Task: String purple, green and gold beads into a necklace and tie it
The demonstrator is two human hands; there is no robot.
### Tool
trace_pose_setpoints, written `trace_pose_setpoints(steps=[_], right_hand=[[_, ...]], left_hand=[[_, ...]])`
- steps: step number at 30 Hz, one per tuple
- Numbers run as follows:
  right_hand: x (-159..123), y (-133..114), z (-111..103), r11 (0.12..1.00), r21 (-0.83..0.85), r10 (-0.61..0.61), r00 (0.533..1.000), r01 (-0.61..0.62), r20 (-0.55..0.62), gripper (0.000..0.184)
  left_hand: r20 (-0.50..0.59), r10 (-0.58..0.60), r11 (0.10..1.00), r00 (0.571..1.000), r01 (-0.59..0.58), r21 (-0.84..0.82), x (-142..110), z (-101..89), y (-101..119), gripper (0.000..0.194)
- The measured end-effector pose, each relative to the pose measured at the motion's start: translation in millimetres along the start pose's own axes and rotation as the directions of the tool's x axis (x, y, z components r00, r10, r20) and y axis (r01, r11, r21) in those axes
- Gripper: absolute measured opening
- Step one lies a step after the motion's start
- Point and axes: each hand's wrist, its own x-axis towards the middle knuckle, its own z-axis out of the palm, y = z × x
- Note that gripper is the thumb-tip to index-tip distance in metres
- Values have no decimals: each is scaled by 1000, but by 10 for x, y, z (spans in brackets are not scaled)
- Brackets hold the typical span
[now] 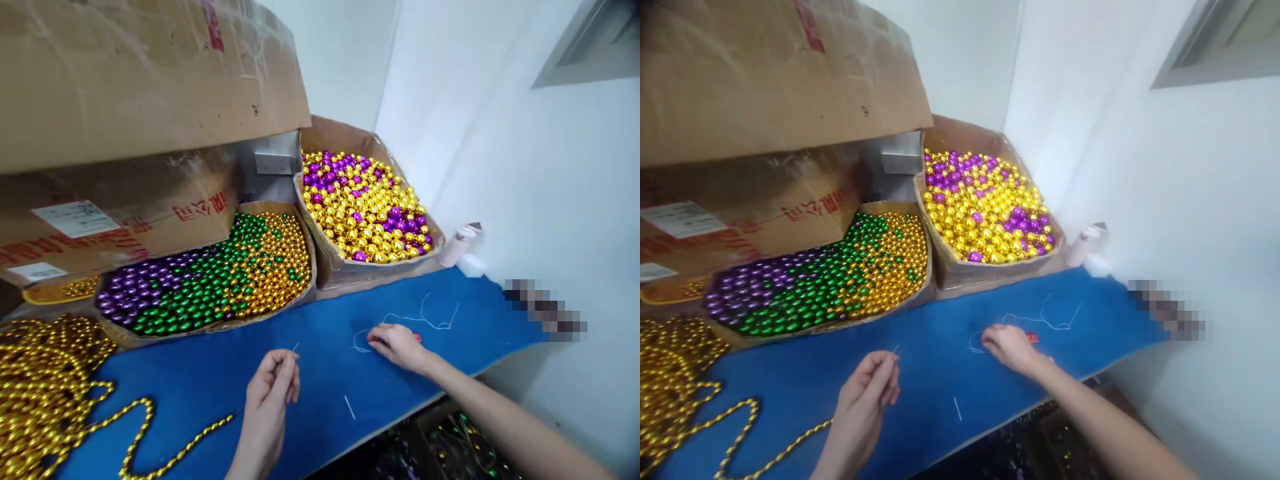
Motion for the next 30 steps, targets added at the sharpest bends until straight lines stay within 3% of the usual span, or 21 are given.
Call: trace_pose_setpoints(steps=[5,10,13,16,19,23,26,30], right_hand=[[-152,16,173,997,-55,50,999,-50,-15,16],[-212,105,305,997,-66,22,999,-25,-50,11],[-197,34,302,999,-17,31,990,-33,-138,12],[-165,-251,207,994,102,74,958,-47,-276,17],[-112,-693,132,970,243,98,918,-2,-384,22],[-15,-1225,206,937,335,75,886,94,-458,23],[33,-1430,324,927,338,22,879,161,-477,22],[43,-1498,414,924,309,-58,881,226,-470,20]], left_hand=[[-70,1,1000,998,1,24,14,22,-67,22],[-59,-91,995,994,88,-46,-3,64,-114,25],[-85,-158,985,984,152,-79,-21,90,-137,27],[-100,-220,963,970,200,-182,-38,111,-164,25],[-90,-287,914,954,245,-324,-55,141,-195,22],[-103,-330,847,938,246,-471,-90,165,-216,22],[-127,-337,822,933,226,-523,-116,139,-213,21],[-136,-342,805,930,216,-552,-135,71,-208,20]])
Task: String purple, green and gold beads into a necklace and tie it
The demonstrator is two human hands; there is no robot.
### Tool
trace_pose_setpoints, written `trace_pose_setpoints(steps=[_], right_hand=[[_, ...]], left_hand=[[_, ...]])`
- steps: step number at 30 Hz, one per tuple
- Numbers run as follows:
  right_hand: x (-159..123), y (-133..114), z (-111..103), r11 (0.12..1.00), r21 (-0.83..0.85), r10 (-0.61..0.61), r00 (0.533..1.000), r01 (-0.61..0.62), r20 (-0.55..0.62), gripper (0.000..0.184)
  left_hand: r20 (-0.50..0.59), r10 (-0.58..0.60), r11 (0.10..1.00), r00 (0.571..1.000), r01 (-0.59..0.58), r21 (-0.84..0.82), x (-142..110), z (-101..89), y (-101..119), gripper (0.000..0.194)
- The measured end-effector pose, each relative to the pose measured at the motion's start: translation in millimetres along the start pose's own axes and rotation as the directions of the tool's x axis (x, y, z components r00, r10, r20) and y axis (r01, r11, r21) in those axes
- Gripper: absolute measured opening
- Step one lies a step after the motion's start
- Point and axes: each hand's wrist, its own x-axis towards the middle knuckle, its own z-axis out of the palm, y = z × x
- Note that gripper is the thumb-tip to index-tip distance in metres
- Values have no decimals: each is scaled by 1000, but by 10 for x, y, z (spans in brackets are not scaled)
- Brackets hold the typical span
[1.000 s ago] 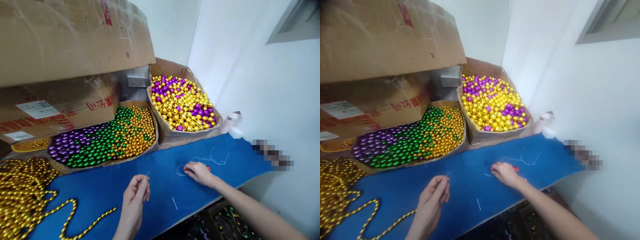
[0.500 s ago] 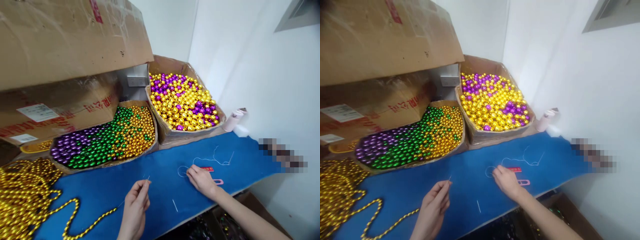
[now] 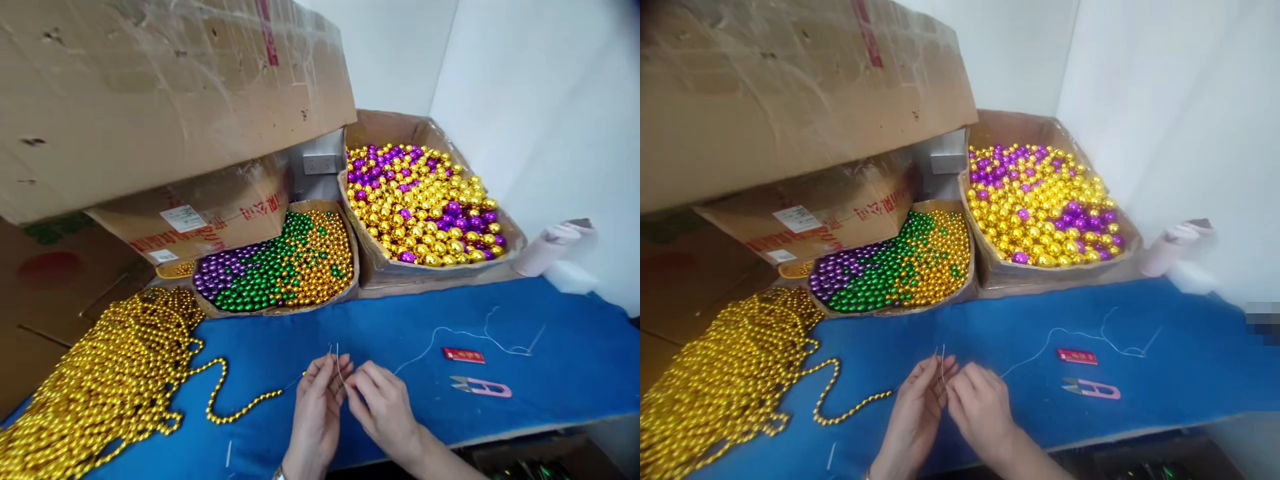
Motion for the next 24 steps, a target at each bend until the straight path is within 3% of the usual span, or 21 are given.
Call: trace_pose_setpoints(steps=[5,10,13,19,24], right_hand=[[-17,-12,32,1000,9,-22,999,22,36,19],[11,7,-55,996,90,-21,997,14,81,17],[120,85,-229,983,185,-45,991,22,123,16],[423,196,-486,932,358,-143,959,48,244,38],[464,140,-411,907,422,-143,948,10,286,16]], left_hand=[[0,19,1000,1000,-19,-10,-1,-45,6,19],[24,78,993,997,-80,84,-12,-74,29,24],[103,124,967,987,-143,210,-37,-88,92,40],[268,101,892,958,-206,401,-102,-58,215,66],[293,55,880,955,-185,437,-127,-48,249,61]])
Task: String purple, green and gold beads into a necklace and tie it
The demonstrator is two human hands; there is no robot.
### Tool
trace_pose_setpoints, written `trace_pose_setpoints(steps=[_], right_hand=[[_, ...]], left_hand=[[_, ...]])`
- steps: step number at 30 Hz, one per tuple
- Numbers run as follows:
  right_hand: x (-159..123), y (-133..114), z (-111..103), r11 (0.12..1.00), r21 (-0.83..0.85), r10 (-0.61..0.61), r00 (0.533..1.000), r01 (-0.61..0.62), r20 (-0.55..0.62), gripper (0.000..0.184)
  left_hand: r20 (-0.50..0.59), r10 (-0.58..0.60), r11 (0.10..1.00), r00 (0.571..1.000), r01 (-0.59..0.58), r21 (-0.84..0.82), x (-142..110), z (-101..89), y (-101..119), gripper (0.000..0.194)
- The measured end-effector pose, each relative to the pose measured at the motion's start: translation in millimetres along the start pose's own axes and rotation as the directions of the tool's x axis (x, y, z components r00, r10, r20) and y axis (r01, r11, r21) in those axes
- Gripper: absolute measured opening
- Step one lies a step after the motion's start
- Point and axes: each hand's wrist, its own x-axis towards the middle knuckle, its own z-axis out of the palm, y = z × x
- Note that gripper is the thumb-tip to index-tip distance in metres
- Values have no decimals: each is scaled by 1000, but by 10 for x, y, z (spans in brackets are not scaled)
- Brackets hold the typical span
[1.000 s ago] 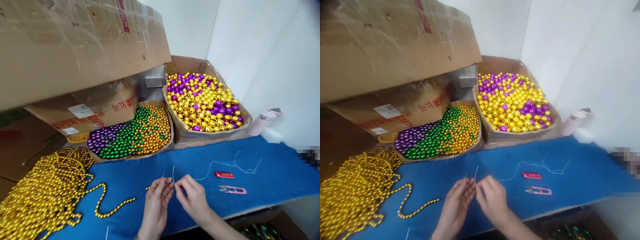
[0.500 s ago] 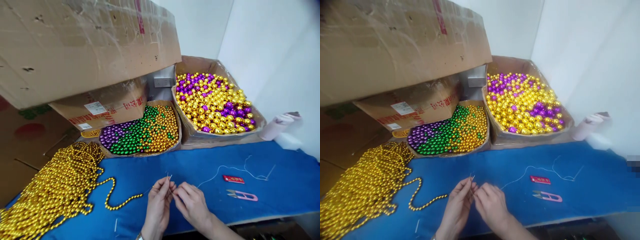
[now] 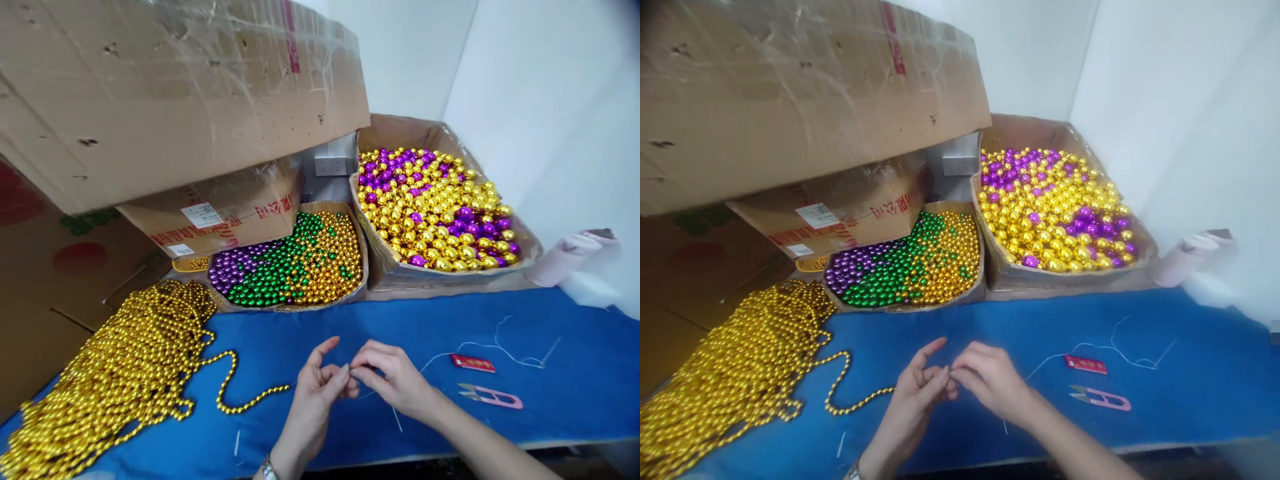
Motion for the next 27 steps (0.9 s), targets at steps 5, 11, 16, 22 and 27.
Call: trace_pose_setpoints(steps=[5,11,16,22,27], right_hand=[[7,12,41,991,78,109,993,-106,-46,20],[-20,-33,50,971,190,162,984,-146,-71,22],[-32,-83,90,1000,12,-7,999,8,-40,12],[-27,30,162,935,-301,-163,981,188,105,12],[10,66,166,879,-398,-195,959,264,204,16]], left_hand=[[-9,58,987,998,-56,147,32,-48,17,25],[-67,196,867,978,-141,477,82,-158,36,24],[-60,175,869,983,-125,479,71,-187,34,25],[1,59,947,998,-56,316,33,-176,81,23],[-35,3,981,999,4,193,51,-196,15,24]])
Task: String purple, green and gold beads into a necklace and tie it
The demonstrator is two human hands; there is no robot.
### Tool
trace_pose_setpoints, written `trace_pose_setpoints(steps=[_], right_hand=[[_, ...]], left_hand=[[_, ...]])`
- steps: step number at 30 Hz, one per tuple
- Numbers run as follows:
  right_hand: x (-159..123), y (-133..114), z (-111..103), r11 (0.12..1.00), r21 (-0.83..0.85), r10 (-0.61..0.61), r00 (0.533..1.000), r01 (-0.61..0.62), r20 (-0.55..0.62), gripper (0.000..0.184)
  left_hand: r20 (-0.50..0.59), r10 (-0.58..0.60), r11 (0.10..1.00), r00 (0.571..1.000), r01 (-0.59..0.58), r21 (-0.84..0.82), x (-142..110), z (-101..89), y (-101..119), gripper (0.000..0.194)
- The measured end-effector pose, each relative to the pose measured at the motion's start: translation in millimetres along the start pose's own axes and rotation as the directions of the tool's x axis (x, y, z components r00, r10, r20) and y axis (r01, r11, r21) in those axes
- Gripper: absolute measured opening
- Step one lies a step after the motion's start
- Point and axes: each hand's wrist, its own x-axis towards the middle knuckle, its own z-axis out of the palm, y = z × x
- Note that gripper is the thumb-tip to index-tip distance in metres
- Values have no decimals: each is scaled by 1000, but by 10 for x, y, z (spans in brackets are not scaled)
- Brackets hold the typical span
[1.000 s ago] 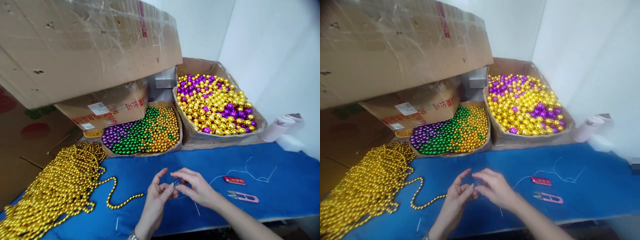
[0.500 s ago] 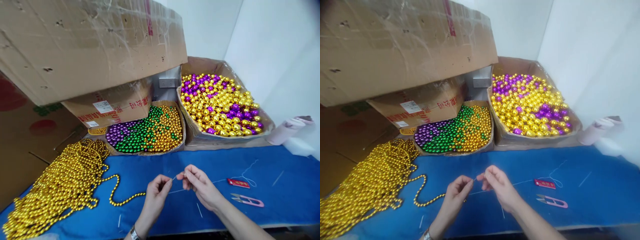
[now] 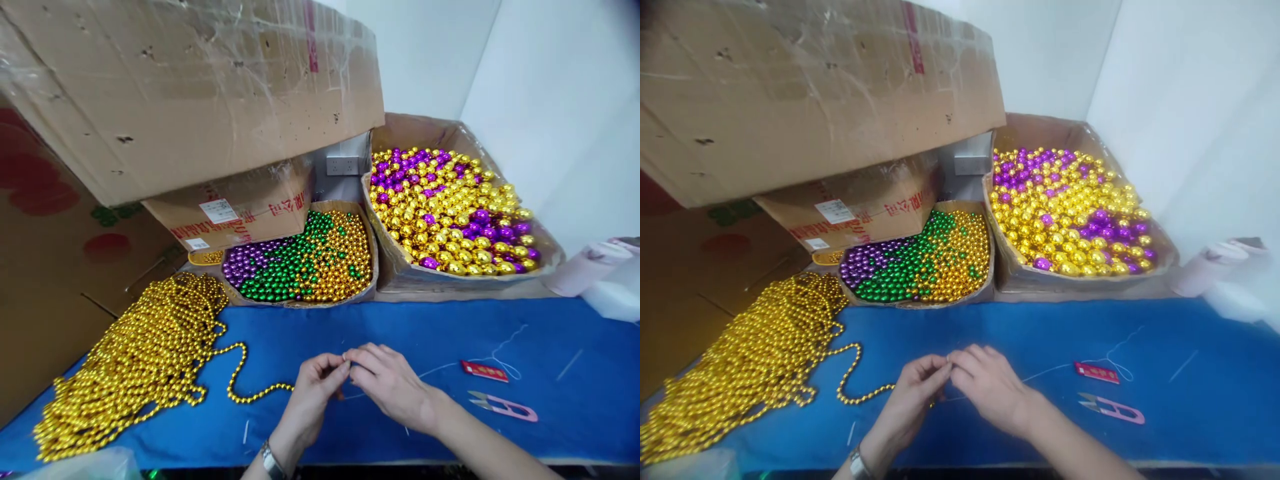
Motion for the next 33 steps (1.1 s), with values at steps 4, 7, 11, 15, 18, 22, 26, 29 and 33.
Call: trace_pose_setpoints(steps=[4,7,11,15,18,22,26,29,33], right_hand=[[9,-28,-44,1000,17,2,1000,-3,16,11],[-22,-65,-38,995,63,83,996,-81,-31,9],[-60,-94,-27,959,150,259,958,-241,-122,16],[-33,-85,-73,932,220,319,940,-288,-124,17],[15,-72,-102,932,233,309,944,-277,-115,16],[63,-66,-87,945,224,274,952,-241,-135,16],[28,-103,-49,958,167,269,933,-233,-239,18],[-34,-170,-10,972,87,237,916,-221,-323,23],[-64,-236,63,971,2,223,900,-240,-375,19]], left_hand=[[4,-21,1000,1000,21,-14,16,0,-46,27],[6,17,1000,1000,-17,15,2,11,-25,27],[-26,68,993,997,-65,94,-37,21,19,24],[12,102,963,995,-102,250,-65,21,32,26],[66,64,961,996,-79,263,-76,32,35,28],[111,5,978,994,-28,205,-84,50,31,30],[53,38,985,998,-46,164,-83,61,-5,27],[-16,70,987,997,-67,149,-75,73,-49,26],[-54,116,972,992,-103,212,-60,84,-96,26]])
